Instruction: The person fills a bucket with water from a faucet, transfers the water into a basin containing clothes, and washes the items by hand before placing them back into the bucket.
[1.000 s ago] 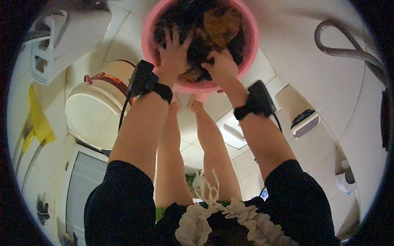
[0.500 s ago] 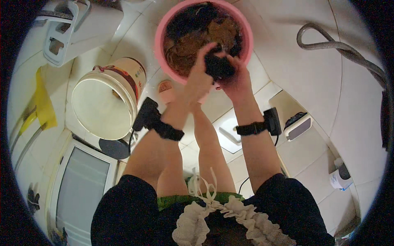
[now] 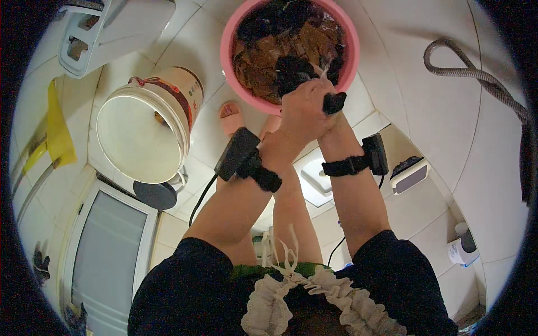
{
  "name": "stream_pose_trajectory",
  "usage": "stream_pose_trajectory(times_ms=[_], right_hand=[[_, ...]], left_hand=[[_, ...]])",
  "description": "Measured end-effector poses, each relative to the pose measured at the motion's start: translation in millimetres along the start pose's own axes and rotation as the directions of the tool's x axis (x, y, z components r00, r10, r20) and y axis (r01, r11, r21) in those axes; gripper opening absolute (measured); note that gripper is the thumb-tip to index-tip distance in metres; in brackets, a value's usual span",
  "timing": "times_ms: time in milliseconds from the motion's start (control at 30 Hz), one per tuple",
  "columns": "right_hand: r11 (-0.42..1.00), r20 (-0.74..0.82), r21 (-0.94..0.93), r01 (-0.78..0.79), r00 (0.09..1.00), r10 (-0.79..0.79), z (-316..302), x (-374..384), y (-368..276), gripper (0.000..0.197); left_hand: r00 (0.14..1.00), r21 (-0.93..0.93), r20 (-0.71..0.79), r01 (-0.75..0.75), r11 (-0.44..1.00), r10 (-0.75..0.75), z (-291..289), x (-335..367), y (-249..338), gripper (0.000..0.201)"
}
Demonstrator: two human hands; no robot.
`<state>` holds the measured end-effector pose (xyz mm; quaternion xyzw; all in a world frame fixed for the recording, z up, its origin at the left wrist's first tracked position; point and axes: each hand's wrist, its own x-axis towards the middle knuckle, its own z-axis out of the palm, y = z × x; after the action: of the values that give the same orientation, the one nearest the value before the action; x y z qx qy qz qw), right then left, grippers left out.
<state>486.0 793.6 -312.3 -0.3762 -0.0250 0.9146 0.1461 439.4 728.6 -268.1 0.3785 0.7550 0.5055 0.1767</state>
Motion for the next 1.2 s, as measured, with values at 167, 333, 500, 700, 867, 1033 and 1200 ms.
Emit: stream_pose_trajectory(times_ms=[167, 333, 500, 700, 867, 1033, 1200], right_hand=[[0.998, -0.344, -0.028, -0.052, 0.938, 0.039, 21.1, -17.2, 14.8, 0.038], [0.890, -0.377, -0.456, 0.033, 0.898, -0.226, 28.1, -31.8, -2.4, 0.036], [0.357, -0.350, -0.920, -0.163, 0.750, -0.561, 6.0, -58.0, -47.7, 0.060], [-0.534, 0.275, -0.833, -0.143, 0.732, -0.624, -38.3, -36.0, -35.1, 0.053], [-0.750, 0.288, -0.634, -0.191, 0.841, -0.458, -59.4, 16.7, 6.1, 0.061], [-0.678, 0.040, -0.693, -0.247, 0.925, -0.378, -59.2, 45.3, -5.3, 0.069], [-0.632, -0.028, -0.734, -0.250, 0.940, -0.340, -34.9, 28.2, -26.1, 0.059]], left_hand=[[0.932, 0.203, 0.165, 0.288, 0.936, -0.323, -1.9, 22.4, -26.4, 0.028], [0.912, 0.131, 0.009, 0.405, 0.905, -0.409, -2.4, 33.6, -44.4, 0.042], [0.846, -0.021, -0.017, 0.532, 0.846, -0.533, -45.6, 58.2, -118.5, 0.069], [0.917, 0.596, 0.333, -0.026, 0.802, -0.218, -26.6, 38.6, -108.4, 0.091], [0.859, 0.667, 0.441, -0.119, 0.735, -0.262, 19.2, 14.5, -116.6, 0.097], [0.864, 0.746, 0.406, -0.125, 0.655, -0.297, 45.1, 22.5, -140.7, 0.084], [0.893, 0.745, 0.378, -0.135, 0.653, -0.246, 42.1, 22.7, -144.9, 0.072]])
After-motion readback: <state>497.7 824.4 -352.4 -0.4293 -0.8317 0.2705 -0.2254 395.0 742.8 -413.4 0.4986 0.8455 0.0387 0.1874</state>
